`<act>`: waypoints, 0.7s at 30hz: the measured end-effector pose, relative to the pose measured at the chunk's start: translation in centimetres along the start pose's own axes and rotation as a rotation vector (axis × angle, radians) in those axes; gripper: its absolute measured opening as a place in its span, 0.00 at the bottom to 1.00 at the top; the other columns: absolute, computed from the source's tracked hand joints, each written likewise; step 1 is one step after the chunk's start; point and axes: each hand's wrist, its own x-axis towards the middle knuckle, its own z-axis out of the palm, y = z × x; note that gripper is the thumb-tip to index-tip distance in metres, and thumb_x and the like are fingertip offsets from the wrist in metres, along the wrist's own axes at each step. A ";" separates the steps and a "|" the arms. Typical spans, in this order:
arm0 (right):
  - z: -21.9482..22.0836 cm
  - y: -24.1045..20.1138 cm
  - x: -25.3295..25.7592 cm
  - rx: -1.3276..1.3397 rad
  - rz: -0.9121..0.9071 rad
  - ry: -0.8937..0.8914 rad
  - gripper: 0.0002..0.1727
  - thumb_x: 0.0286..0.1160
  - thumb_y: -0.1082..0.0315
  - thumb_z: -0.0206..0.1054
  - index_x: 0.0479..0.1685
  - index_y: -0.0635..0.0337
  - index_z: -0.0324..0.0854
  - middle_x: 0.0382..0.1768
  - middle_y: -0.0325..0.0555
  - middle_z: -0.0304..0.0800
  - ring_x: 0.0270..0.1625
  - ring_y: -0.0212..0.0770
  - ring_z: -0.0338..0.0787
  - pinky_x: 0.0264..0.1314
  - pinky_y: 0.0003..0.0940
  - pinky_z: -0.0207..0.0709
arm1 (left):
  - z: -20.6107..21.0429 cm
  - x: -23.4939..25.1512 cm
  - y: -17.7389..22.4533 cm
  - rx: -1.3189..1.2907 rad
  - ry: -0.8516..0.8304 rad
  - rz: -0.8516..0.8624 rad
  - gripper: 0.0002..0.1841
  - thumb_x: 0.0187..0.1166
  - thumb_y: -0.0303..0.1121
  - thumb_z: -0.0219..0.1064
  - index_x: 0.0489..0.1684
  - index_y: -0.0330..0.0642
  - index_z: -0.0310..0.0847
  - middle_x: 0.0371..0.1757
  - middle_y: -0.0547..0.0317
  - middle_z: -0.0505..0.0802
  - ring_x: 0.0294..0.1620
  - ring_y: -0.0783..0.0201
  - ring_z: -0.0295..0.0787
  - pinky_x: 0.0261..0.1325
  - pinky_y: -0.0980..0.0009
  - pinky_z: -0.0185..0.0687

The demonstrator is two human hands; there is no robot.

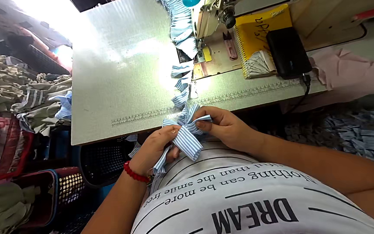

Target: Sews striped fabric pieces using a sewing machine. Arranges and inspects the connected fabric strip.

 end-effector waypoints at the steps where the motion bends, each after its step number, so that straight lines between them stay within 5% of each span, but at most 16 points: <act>1: -0.1 0.1 0.0 0.016 0.002 -0.006 0.06 0.86 0.73 0.59 0.50 0.59 0.81 0.42 0.37 0.87 0.44 0.26 0.87 0.50 0.22 0.84 | 0.2 0.3 -0.3 -0.010 0.000 -0.018 0.13 0.90 0.30 0.45 0.54 0.48 0.78 0.19 0.68 0.83 0.13 0.83 0.71 0.16 0.89 0.67; 3: -0.2 0.2 -0.1 0.119 0.060 -0.006 0.07 0.88 0.71 0.56 0.51 0.58 0.80 0.42 0.39 0.88 0.44 0.29 0.89 0.51 0.26 0.87 | 0.7 0.8 -0.9 0.068 0.036 0.066 0.14 0.84 0.23 0.55 0.62 0.50 0.69 0.27 0.68 0.88 0.21 0.81 0.81 0.26 0.86 0.77; 5: -0.2 0.2 -0.1 0.218 0.138 -0.009 0.07 0.90 0.70 0.53 0.52 0.55 0.78 0.41 0.39 0.87 0.43 0.30 0.90 0.50 0.28 0.87 | 0.8 1.3 -1.4 0.135 -0.001 0.217 0.28 0.77 0.20 0.65 0.76 0.51 0.64 0.42 0.63 0.92 0.33 0.75 0.88 0.37 0.81 0.85; 7: -0.3 0.2 -0.1 0.252 0.178 -0.006 0.08 0.91 0.69 0.52 0.52 0.55 0.76 0.40 0.41 0.87 0.39 0.32 0.90 0.45 0.27 0.88 | 0.7 1.6 -1.5 0.218 -0.041 0.289 0.31 0.77 0.21 0.68 0.81 0.49 0.66 0.48 0.60 0.93 0.40 0.72 0.91 0.46 0.77 0.89; 11: -0.3 0.2 -0.2 0.160 0.161 0.018 0.07 0.91 0.69 0.53 0.51 0.56 0.77 0.34 0.40 0.86 0.29 0.28 0.85 0.31 0.20 0.82 | 0.4 1.5 -1.3 0.592 0.147 0.306 0.06 0.72 0.24 0.70 0.41 0.46 0.85 0.30 0.72 0.90 0.32 0.80 0.86 0.39 0.81 0.84; 16: -0.6 -0.8 -0.2 0.093 0.188 0.053 0.03 0.84 0.72 0.62 0.48 0.57 0.80 0.36 0.40 0.87 0.31 0.28 0.85 0.32 0.19 0.81 | 0.4 1.4 -0.6 0.665 0.138 0.257 0.14 0.71 0.25 0.70 0.53 0.48 0.83 0.24 0.74 0.87 0.24 0.81 0.83 0.32 0.82 0.81; 19: -1.1 -1.6 0.0 0.033 0.216 -0.023 0.16 0.69 0.80 0.72 0.54 0.58 0.78 0.43 0.43 0.90 0.41 0.32 0.92 0.44 0.26 0.89 | 0.4 1.4 0.4 0.631 0.002 0.174 0.16 0.77 0.26 0.68 0.63 0.47 0.85 0.37 0.70 0.92 0.26 0.81 0.85 0.30 0.83 0.85; 21: -1.4 -1.9 0.4 -0.105 0.161 -0.055 0.18 0.63 0.81 0.72 0.53 0.58 0.79 0.43 0.41 0.90 0.42 0.30 0.91 0.44 0.24 0.89 | 0.1 1.9 0.6 0.513 -0.149 0.154 0.15 0.80 0.25 0.66 0.63 0.42 0.81 0.38 0.69 0.91 0.24 0.81 0.84 0.28 0.84 0.84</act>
